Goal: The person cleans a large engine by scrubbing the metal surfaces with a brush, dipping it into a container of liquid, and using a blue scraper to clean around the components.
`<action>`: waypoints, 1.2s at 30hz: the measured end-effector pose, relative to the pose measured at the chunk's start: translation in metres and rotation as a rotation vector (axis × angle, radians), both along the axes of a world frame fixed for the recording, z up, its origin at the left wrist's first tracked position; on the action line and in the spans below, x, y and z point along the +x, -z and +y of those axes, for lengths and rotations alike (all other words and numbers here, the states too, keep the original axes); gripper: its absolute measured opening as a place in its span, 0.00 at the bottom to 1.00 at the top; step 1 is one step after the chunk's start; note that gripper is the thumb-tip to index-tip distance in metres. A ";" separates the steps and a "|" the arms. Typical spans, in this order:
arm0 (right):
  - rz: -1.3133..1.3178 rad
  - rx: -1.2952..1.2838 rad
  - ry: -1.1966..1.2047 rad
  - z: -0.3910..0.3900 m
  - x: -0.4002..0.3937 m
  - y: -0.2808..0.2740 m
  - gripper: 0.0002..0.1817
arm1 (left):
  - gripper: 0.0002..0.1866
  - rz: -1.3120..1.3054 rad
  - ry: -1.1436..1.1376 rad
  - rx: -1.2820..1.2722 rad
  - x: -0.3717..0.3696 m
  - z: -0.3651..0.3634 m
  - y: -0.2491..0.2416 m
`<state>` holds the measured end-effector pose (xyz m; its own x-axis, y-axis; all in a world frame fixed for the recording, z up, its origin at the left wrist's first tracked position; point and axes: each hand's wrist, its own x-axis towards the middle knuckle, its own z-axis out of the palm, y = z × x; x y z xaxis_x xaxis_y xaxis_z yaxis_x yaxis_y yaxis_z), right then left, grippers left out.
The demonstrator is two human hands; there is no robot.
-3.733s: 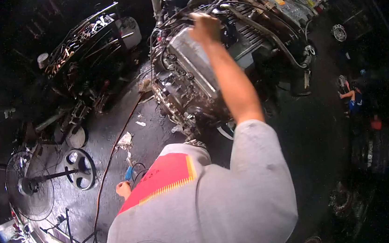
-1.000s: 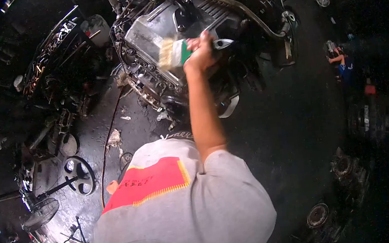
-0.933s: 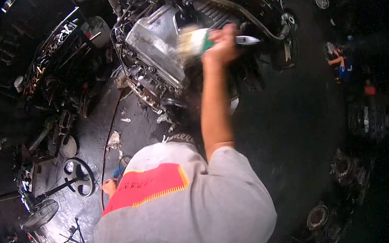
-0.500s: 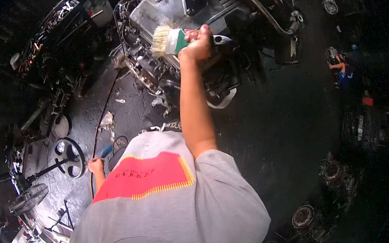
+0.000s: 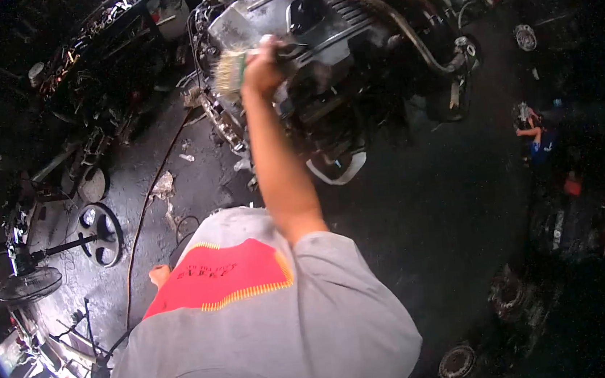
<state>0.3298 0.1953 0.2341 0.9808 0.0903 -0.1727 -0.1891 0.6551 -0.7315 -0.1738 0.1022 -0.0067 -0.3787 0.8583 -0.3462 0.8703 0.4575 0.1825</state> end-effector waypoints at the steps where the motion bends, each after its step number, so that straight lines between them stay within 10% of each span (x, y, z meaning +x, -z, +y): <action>1: -0.021 0.014 -0.017 -0.002 0.006 -0.017 0.11 | 0.06 -0.057 -0.019 0.010 0.009 -0.002 -0.005; 4: -0.469 -0.264 -0.077 -0.028 0.062 -0.035 0.16 | 0.08 -0.062 -0.153 0.127 0.027 -0.014 -0.011; 10: -0.410 0.140 -0.023 -0.039 0.084 -0.010 0.12 | 0.07 -0.195 -0.308 0.246 0.035 -0.075 -0.010; 21: -0.606 -0.103 -0.455 -0.143 0.092 -0.074 0.11 | 0.09 -0.261 -0.446 0.194 0.037 -0.088 0.007; 28: -0.497 -0.295 -0.805 -0.012 0.074 -0.030 0.08 | 0.07 -0.327 -0.560 0.303 0.026 -0.111 0.015; 32: -0.622 -0.294 -0.580 0.118 0.093 -0.020 0.11 | 0.07 -0.353 -0.654 0.175 0.045 -0.113 -0.013; 36: -0.664 -0.546 -0.640 0.081 0.104 -0.021 0.07 | 0.07 -0.309 -0.493 0.074 0.036 -0.109 -0.003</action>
